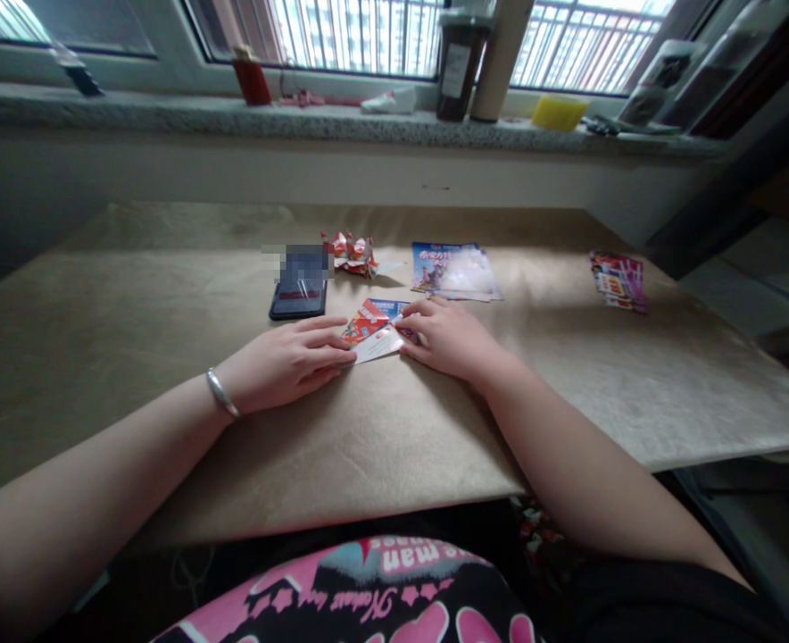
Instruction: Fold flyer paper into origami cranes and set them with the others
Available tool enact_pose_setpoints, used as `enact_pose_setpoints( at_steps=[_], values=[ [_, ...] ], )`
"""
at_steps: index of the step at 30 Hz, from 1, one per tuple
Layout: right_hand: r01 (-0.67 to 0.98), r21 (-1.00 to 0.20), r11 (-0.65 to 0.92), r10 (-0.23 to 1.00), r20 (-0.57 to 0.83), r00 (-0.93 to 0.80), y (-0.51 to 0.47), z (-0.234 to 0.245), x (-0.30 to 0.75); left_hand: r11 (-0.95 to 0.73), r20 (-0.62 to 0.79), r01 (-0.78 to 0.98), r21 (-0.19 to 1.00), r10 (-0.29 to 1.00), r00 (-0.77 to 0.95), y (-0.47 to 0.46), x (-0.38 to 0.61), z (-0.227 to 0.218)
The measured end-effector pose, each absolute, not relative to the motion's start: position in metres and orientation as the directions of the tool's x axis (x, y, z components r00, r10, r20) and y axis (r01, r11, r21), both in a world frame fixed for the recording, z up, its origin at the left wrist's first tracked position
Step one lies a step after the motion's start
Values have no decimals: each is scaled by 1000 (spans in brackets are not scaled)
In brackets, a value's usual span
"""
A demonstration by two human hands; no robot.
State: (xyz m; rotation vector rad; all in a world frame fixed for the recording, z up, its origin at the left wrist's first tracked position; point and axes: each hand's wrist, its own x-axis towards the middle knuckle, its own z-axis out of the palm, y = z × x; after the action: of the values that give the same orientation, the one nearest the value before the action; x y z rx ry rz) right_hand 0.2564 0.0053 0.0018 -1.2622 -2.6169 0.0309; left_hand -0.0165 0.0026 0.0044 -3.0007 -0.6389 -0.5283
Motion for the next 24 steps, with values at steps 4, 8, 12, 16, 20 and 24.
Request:
enact_pose_setpoints(
  at_steps=[4, 8, 12, 16, 20, 24],
  values=[
    [773, -139, 619, 782, 198, -591, 5, 2, 256, -913, 303, 395, 100, 407, 862, 3, -17, 6],
    [768, -159, 620, 782, 204, -589, 3, 4, 255, -893, 270, 438, 106, 450, 851, -1, -17, 6],
    [781, -172, 601, 797, 206, -568, 2, 5, 254, -830, 276, 553, 66, 548, 789, -3, -14, 0],
    [794, -174, 582, 811, 202, -550, 0, 6, 252, -787, 199, 615, 49, 611, 766, -3, -13, -1],
    [831, -147, 537, 837, 215, -503, -1, 7, 251, -786, 209, 612, 85, 615, 760, -8, -13, 8],
    [866, -130, 483, 863, 242, -445, -1, 5, 250, -809, 219, 565, 164, 588, 779, -15, -10, 13]
  ],
)
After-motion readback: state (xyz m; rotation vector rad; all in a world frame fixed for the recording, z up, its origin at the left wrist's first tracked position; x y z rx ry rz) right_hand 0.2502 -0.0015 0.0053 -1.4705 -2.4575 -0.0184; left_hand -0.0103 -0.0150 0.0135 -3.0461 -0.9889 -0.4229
